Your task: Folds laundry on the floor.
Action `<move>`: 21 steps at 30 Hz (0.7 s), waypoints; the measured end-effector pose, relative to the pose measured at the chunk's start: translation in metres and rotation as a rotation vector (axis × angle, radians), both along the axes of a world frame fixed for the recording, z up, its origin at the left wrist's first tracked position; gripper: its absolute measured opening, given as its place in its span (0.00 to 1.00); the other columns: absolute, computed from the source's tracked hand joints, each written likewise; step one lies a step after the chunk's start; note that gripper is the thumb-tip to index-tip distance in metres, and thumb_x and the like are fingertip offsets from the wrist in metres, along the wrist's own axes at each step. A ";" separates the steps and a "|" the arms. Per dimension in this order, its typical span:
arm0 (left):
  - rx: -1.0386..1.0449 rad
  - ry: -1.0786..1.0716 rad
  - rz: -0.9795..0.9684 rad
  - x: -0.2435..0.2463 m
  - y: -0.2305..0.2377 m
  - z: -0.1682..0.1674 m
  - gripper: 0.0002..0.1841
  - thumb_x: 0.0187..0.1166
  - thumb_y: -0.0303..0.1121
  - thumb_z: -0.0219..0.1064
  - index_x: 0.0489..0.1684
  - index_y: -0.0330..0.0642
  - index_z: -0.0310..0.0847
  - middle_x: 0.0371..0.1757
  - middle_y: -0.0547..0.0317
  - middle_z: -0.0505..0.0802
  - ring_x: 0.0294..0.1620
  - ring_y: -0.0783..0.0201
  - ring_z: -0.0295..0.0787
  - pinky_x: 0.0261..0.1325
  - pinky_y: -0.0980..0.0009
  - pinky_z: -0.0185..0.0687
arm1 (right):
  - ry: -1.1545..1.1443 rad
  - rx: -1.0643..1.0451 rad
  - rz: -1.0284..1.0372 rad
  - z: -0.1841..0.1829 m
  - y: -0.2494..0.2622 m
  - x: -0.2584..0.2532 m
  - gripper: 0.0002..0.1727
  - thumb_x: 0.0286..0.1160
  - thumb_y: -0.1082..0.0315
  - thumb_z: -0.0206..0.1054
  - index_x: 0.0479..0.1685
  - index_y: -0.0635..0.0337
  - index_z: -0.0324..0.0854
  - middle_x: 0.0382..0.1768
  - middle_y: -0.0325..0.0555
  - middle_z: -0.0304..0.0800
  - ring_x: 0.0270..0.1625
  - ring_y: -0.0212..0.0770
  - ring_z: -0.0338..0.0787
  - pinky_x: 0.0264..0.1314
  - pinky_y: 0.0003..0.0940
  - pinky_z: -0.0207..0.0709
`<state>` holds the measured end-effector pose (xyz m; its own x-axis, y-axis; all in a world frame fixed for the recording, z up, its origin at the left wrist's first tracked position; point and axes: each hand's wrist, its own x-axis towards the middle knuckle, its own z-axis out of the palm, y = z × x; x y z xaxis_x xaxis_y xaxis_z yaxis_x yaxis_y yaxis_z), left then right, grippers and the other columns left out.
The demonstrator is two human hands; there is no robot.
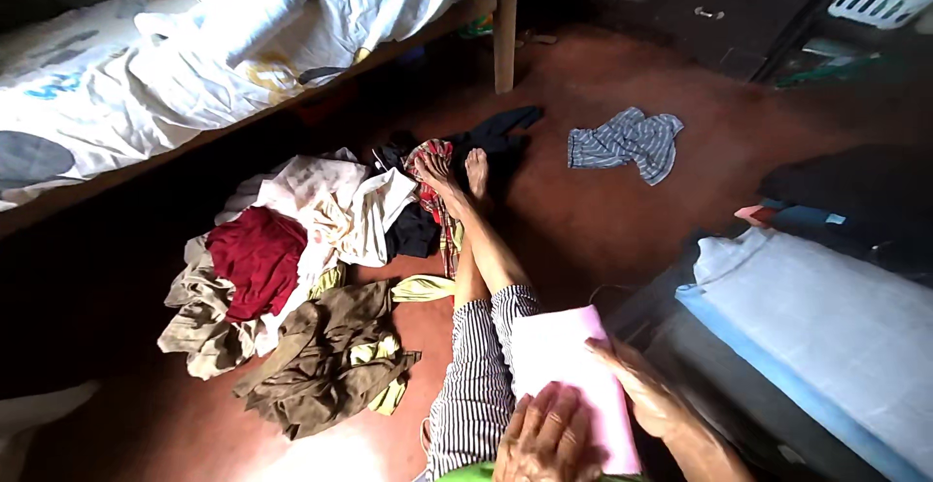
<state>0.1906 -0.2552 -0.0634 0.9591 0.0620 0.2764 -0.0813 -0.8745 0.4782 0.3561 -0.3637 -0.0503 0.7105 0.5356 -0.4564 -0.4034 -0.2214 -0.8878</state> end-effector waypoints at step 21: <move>-0.119 -0.259 -0.039 0.053 0.033 -0.042 0.24 0.88 0.35 0.45 0.53 0.35 0.92 0.62 0.49 0.94 0.72 0.54 0.87 0.79 0.61 0.77 | -0.542 0.152 0.033 -0.075 0.022 -0.027 0.36 0.93 0.51 0.37 0.85 0.75 0.62 0.88 0.64 0.60 0.92 0.47 0.58 0.95 0.38 0.50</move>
<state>0.2432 -0.2218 -0.1058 0.8597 0.0727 0.5055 -0.2470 -0.8072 0.5361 0.3288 -0.3417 -0.1254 0.8037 0.5927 0.0530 0.1239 -0.0796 -0.9891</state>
